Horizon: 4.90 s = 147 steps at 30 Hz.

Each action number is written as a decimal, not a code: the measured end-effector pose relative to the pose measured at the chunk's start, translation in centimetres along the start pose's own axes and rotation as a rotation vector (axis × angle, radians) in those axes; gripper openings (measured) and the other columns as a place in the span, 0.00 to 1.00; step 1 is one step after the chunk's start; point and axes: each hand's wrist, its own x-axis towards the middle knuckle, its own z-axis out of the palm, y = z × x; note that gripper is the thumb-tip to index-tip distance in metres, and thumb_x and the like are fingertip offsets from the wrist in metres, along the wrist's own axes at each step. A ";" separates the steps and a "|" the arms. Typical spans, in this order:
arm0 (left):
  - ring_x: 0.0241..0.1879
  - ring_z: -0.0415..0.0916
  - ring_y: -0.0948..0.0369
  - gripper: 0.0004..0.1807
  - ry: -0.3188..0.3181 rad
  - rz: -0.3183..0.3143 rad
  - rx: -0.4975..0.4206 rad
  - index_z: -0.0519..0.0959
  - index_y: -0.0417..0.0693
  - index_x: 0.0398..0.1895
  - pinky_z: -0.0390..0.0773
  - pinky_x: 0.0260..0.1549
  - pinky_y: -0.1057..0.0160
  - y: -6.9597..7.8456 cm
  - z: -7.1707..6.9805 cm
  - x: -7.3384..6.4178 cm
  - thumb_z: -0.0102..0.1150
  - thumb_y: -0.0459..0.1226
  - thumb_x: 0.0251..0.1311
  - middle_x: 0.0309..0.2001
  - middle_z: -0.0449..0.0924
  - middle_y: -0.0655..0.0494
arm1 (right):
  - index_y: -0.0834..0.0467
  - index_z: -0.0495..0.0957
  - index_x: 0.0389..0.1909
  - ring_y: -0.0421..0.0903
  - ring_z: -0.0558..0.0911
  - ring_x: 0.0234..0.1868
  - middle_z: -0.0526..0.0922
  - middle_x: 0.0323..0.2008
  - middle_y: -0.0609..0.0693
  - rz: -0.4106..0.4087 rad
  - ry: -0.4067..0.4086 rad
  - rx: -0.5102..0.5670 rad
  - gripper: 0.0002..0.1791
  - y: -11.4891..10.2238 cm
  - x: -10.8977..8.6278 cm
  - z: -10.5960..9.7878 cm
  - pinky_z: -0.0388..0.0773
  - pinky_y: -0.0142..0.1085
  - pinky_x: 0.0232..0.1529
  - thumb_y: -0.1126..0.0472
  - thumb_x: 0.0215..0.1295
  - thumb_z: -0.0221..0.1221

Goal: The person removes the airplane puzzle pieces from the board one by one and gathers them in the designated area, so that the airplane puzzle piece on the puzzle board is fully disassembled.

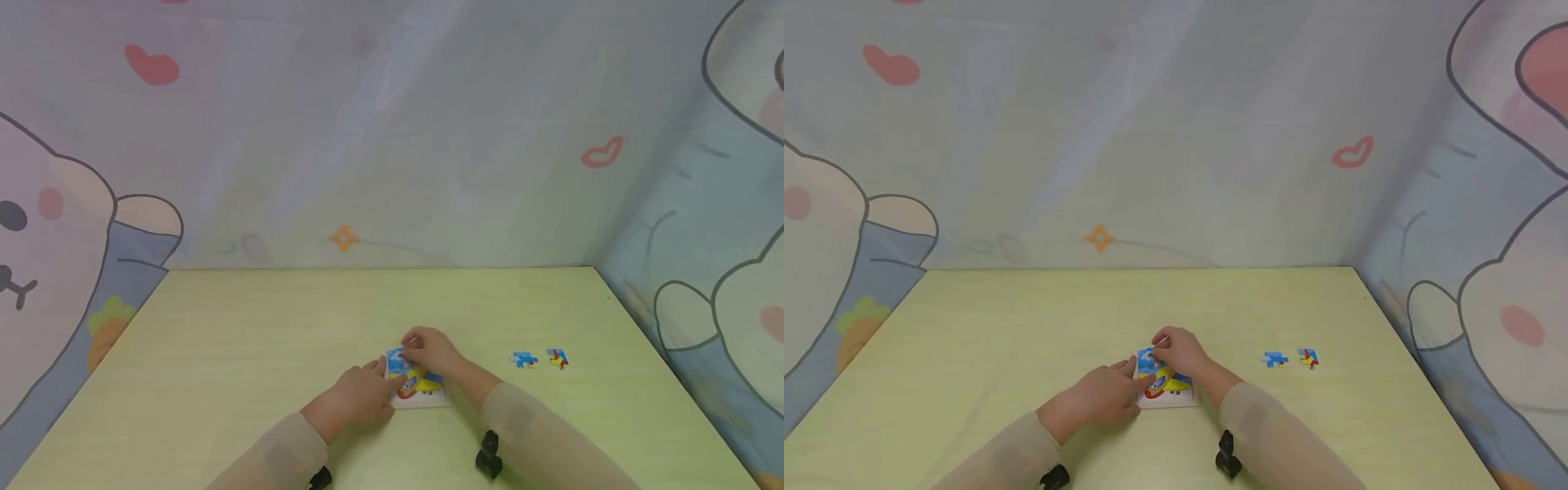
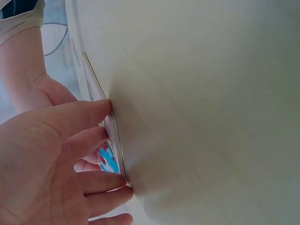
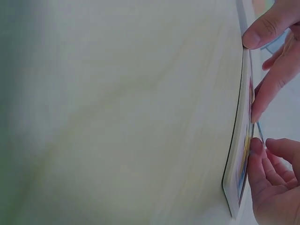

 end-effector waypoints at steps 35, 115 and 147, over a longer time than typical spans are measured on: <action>0.67 0.55 0.51 0.28 -0.014 -0.036 0.017 0.67 0.67 0.65 0.63 0.57 0.47 0.4 0.3 0.1 0.56 0.50 0.60 0.68 0.58 0.47 | 0.67 0.79 0.42 0.46 0.81 0.39 0.82 0.37 0.54 0.021 0.077 0.139 0.09 4.4 -2.2 -4.8 0.79 0.37 0.39 0.69 0.61 0.58; 0.68 0.53 0.52 0.27 -0.043 -0.020 -0.067 0.65 0.68 0.66 0.62 0.58 0.47 0.2 -0.2 -0.4 0.52 0.43 0.62 0.69 0.56 0.46 | 0.63 0.82 0.37 0.51 0.79 0.39 0.81 0.36 0.52 -0.095 0.055 -0.344 0.07 8.2 -4.7 -9.3 0.75 0.46 0.43 0.71 0.59 0.59; 0.67 0.54 0.51 0.28 -0.050 -0.030 -0.095 0.65 0.68 0.66 0.62 0.58 0.48 0.3 0.2 0.0 0.53 0.44 0.62 0.69 0.55 0.46 | 0.63 0.81 0.43 0.53 0.78 0.46 0.82 0.42 0.54 -0.196 -0.070 -0.137 0.10 4.7 -3.4 -4.6 0.74 0.45 0.48 0.67 0.63 0.57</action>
